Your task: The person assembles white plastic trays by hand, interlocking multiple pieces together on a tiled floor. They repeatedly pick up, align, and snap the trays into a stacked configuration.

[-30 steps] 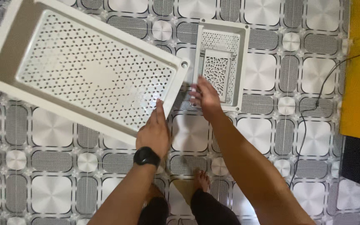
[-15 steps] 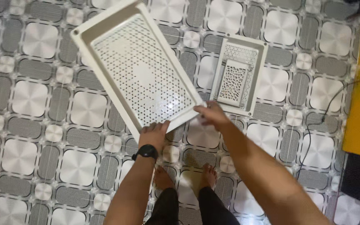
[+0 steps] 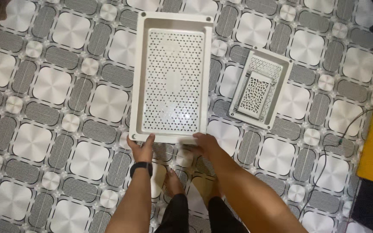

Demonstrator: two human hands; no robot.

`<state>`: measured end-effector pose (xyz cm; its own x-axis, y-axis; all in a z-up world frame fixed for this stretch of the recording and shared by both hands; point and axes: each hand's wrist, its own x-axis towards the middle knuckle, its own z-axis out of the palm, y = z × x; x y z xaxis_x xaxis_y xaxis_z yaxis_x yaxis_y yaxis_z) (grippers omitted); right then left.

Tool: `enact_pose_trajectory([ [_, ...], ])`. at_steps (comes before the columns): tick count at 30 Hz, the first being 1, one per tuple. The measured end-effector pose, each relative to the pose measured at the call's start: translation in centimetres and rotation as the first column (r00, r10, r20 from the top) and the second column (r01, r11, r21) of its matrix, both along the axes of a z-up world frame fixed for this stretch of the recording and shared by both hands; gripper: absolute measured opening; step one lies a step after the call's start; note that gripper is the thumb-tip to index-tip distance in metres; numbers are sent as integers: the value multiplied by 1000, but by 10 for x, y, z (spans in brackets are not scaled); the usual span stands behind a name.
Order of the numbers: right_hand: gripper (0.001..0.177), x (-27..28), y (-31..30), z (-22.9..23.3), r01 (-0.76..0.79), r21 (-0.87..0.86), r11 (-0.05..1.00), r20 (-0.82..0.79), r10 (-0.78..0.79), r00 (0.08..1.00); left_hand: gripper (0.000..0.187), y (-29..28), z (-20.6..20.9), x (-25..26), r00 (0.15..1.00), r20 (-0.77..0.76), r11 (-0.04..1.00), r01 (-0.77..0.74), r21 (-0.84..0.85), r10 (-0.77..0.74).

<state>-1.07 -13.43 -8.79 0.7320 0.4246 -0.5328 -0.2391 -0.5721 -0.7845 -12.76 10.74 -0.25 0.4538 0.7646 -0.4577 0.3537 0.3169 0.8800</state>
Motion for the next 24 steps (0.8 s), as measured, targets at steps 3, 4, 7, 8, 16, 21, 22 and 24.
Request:
enact_pose_trajectory([
  [3,36,6,11,9,600,-8,800,-699,-433,569,86,18,-33,-6,999,-35,986,8,167,-2],
  [4,38,11,8,23,600,20,800,-711,-410,571,80,23,-42,-5,998,-63,969,23,245,-8],
  [7,39,26,-8,91,549,-9,836,-683,-406,607,65,37,-55,-13,992,108,997,-71,29,67],
  [8,38,33,-13,116,526,-33,850,-662,-413,626,66,42,-52,-15,994,109,1000,-6,-16,8],
  [16,37,51,-43,241,456,-249,855,-699,-484,526,56,20,21,17,918,-143,897,392,202,-369],
  [21,58,49,-79,275,405,-183,896,-697,-409,590,50,-10,109,39,909,-135,843,416,341,-394],
  [22,63,49,-86,281,390,-168,905,-685,-392,614,50,-10,128,43,903,-127,849,430,309,-411],
  [24,74,47,-96,294,386,-149,910,-669,-380,639,51,-4,169,51,875,-99,771,466,435,-473],
])
